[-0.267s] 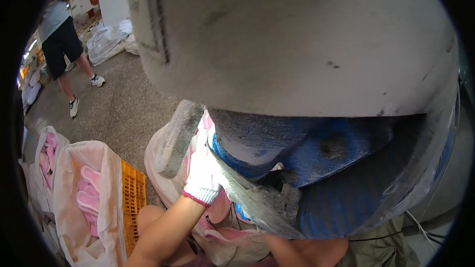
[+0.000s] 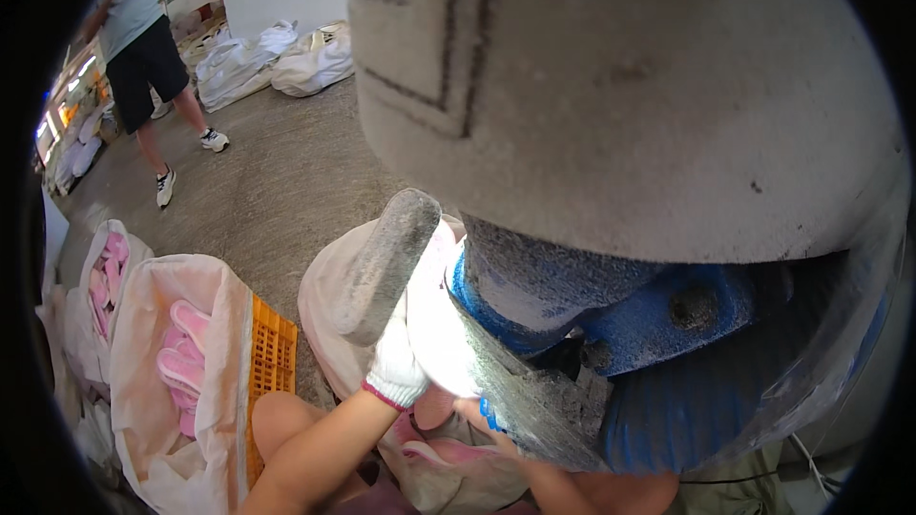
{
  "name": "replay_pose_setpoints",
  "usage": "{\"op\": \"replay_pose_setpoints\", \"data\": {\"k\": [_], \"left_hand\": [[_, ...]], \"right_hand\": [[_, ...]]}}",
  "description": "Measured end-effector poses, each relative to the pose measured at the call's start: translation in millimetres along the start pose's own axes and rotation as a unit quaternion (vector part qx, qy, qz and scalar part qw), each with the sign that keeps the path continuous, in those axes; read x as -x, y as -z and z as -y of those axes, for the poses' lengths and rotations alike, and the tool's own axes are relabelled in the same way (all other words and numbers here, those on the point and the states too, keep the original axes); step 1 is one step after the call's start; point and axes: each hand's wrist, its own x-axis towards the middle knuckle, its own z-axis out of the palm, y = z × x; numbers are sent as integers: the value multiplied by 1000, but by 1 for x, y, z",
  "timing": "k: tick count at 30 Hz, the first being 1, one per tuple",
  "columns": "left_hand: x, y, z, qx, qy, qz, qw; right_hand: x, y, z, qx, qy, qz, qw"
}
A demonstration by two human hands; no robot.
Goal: The person sits on the floor and uses a rotating sanding machine to smooth the edges of pink slippers. They pick up slippers from a nearby pile, press them against the spinning wheel, and place the finished items into a yellow crate.
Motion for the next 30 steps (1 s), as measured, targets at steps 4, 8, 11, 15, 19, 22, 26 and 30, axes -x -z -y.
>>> {"op": "replay_pose_setpoints", "data": {"k": [4, 8, 11, 15, 19, 22, 26, 30], "left_hand": [[52, 5, -7, 0, 129, -74, 989], [45, 10, -32, 38, 105, 42, 993], [27, 34, -47, -96, 108, -25, 989], [21, 66, -68, -480, 154, -41, 862], [-5, 71, -118, -195, -88, -222, 951], [1, 34, -134, -69, -171, -247, 951], [18, 22, -111, -63, -94, -149, 982], [37, 12, -86, -280, 57, -89, 954]], "right_hand": [[64, -41, -15, -200, 57, -52, 977], [100, -26, -42, -180, 31, -64, 981], [101, 8, -65, -231, -40, -179, 956], [69, 55, -117, -224, -60, -391, 891], [9, 64, -169, 91, -178, -195, 960], [-40, 37, -227, 403, -169, -39, 899], [-38, 7, -276, 579, -196, 18, 791], [-21, 21, -281, 570, -152, 101, 801]]}}
